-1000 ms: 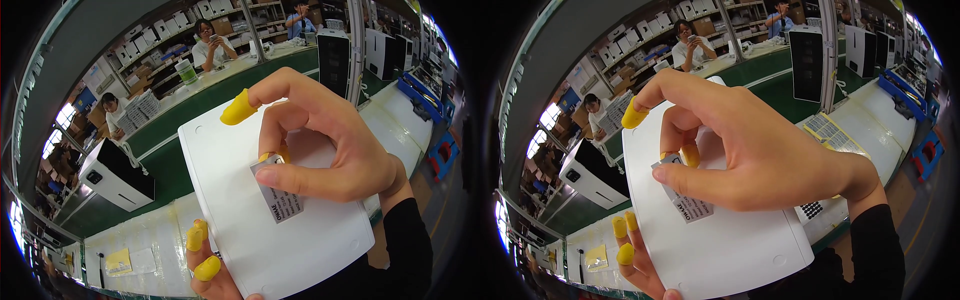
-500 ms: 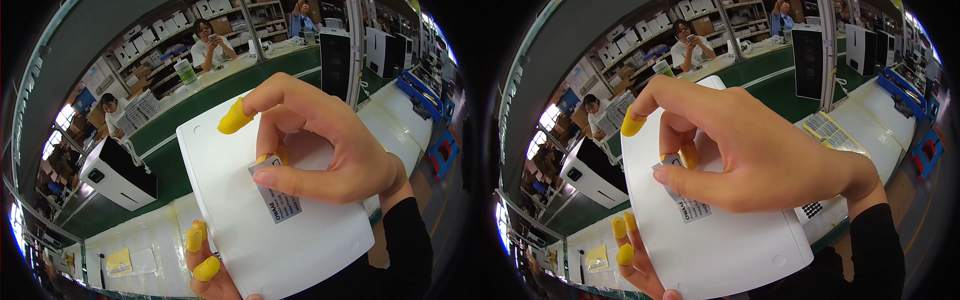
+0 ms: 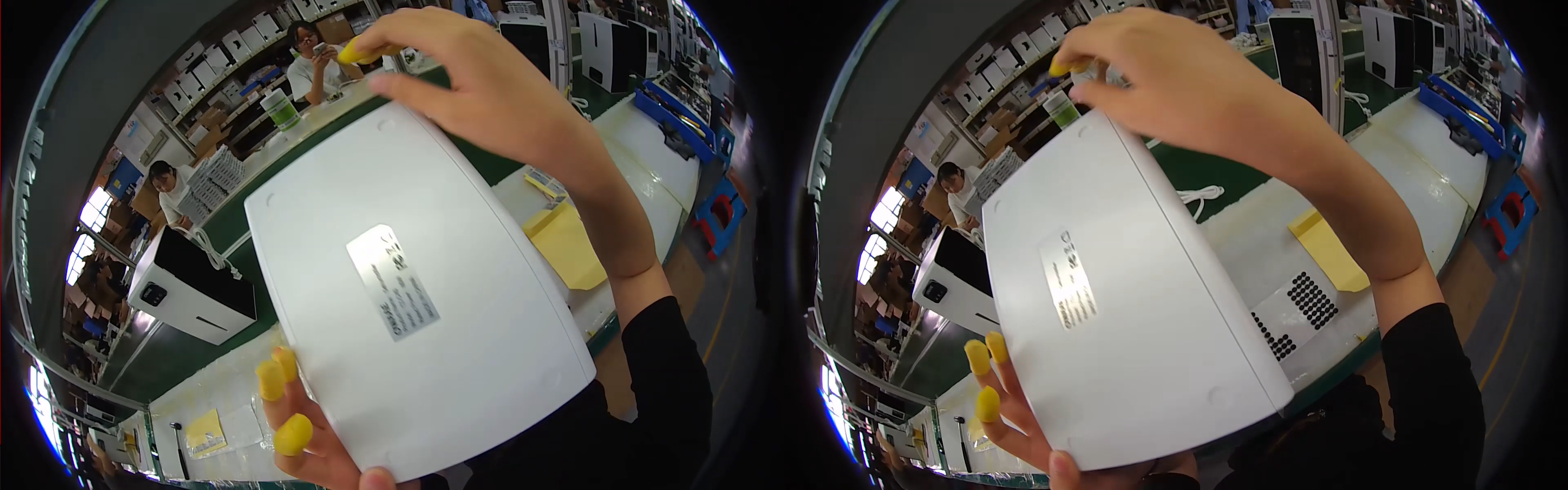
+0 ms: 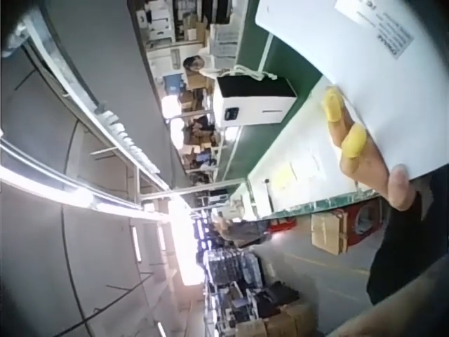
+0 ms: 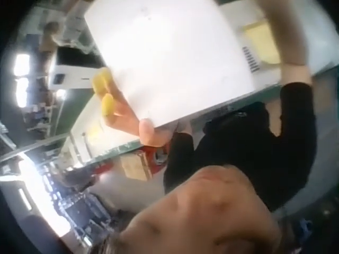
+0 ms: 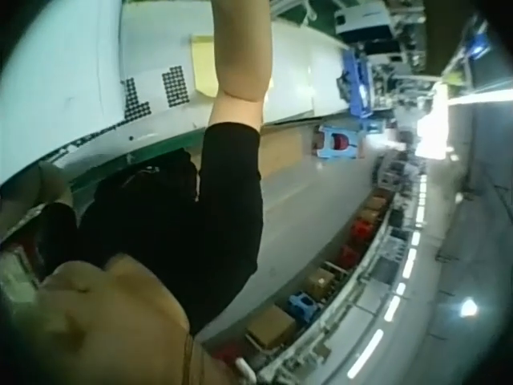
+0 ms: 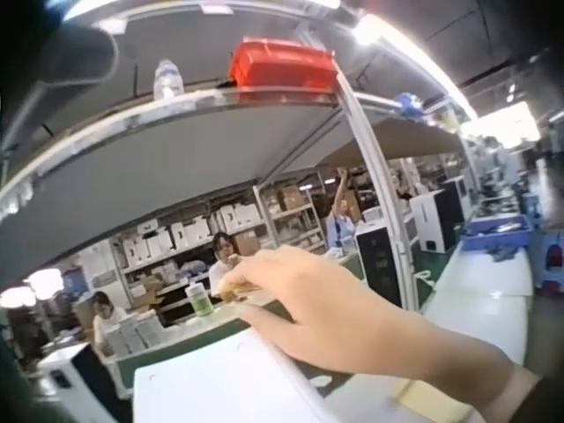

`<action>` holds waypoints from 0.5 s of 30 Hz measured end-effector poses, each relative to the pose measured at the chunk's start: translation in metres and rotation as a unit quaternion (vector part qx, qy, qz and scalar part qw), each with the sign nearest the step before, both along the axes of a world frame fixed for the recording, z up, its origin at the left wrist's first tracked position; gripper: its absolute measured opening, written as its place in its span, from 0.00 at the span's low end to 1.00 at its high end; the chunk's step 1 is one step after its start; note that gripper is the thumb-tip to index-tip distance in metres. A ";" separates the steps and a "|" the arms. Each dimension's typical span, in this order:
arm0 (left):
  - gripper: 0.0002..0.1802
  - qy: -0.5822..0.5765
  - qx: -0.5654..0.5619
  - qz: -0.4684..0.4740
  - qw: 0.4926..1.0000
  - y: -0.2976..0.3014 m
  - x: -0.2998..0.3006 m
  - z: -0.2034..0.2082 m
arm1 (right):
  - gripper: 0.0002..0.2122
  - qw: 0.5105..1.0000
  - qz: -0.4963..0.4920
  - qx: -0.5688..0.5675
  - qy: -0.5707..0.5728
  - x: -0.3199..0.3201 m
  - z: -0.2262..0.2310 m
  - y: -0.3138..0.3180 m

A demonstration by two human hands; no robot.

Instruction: Applying identification labels and inserting rubber feet into the chassis of computer cases on an assembly line.

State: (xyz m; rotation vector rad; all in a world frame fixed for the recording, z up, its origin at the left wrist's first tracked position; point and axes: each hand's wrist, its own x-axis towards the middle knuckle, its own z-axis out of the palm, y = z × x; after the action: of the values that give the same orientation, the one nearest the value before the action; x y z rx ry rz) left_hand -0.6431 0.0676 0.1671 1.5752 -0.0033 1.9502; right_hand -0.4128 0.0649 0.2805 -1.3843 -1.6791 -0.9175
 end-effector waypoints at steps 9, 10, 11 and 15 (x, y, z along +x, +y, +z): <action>0.36 0.038 -0.203 -0.034 0.978 0.032 0.026 0.030 | 0.06 0.882 -0.069 -0.426 0.192 0.013 -0.153 -0.094; 0.36 0.040 -0.203 -0.033 0.978 0.037 0.028 0.035 | 0.06 0.865 -0.044 -0.459 0.196 0.012 -0.179 -0.105; 0.34 0.032 -0.201 -0.079 0.976 0.049 0.026 0.031 | 0.06 0.853 0.004 -0.484 0.195 0.006 -0.195 -0.113; 0.30 0.058 -0.190 -0.094 0.976 0.058 0.027 0.031 | 0.08 0.871 0.033 -0.457 0.177 -0.018 -0.257 -0.137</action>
State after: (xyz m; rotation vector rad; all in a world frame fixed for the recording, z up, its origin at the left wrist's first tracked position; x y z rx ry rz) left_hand -0.6164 0.1259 0.1978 1.3759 0.2464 1.5992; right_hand -0.4311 -0.0718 0.0233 -1.9109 -1.9100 0.2652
